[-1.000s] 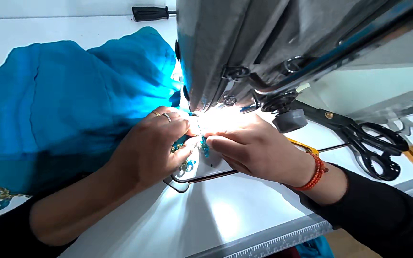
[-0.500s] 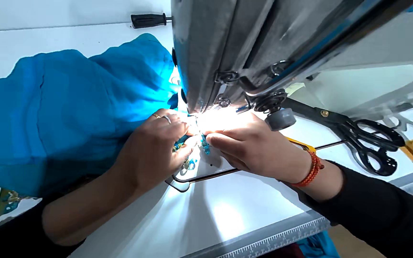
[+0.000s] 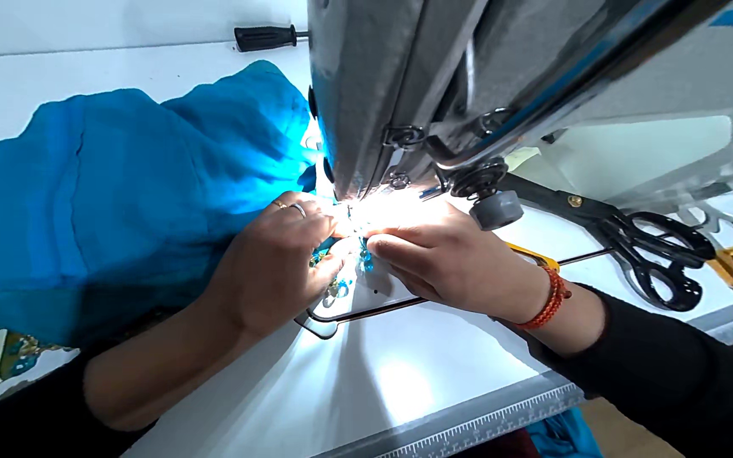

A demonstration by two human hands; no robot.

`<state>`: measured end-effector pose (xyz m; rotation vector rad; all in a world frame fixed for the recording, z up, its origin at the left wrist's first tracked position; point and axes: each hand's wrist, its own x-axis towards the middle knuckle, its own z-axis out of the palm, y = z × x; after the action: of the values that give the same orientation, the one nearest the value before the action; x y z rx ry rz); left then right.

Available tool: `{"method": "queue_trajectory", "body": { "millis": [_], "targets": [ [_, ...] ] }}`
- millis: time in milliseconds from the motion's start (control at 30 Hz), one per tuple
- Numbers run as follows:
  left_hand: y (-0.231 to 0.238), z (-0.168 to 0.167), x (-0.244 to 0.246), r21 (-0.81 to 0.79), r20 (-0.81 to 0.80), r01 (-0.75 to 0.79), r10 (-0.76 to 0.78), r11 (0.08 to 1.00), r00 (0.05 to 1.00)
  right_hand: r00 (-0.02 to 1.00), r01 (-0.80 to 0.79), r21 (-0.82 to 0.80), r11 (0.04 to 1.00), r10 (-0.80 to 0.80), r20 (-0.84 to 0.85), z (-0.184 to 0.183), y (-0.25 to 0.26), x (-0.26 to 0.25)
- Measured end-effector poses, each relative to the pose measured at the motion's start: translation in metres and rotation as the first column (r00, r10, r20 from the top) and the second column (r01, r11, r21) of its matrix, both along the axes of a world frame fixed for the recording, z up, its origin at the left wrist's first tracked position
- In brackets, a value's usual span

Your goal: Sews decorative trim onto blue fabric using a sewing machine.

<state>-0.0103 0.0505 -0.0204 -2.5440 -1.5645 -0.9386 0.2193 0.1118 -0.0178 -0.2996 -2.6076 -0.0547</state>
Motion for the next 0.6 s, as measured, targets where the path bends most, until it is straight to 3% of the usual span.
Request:
{"method": "queue_trajectory", "body": {
  "millis": [600],
  "targets": [
    [0.0008, -0.0006, 0.0009, 0.018, -0.008, -0.02, 0.021, 1.0, 1.0, 1.0, 0.021, 0.0, 1.0, -0.021, -0.008, -0.0017, -0.0004, -0.0003]
  ]
}}
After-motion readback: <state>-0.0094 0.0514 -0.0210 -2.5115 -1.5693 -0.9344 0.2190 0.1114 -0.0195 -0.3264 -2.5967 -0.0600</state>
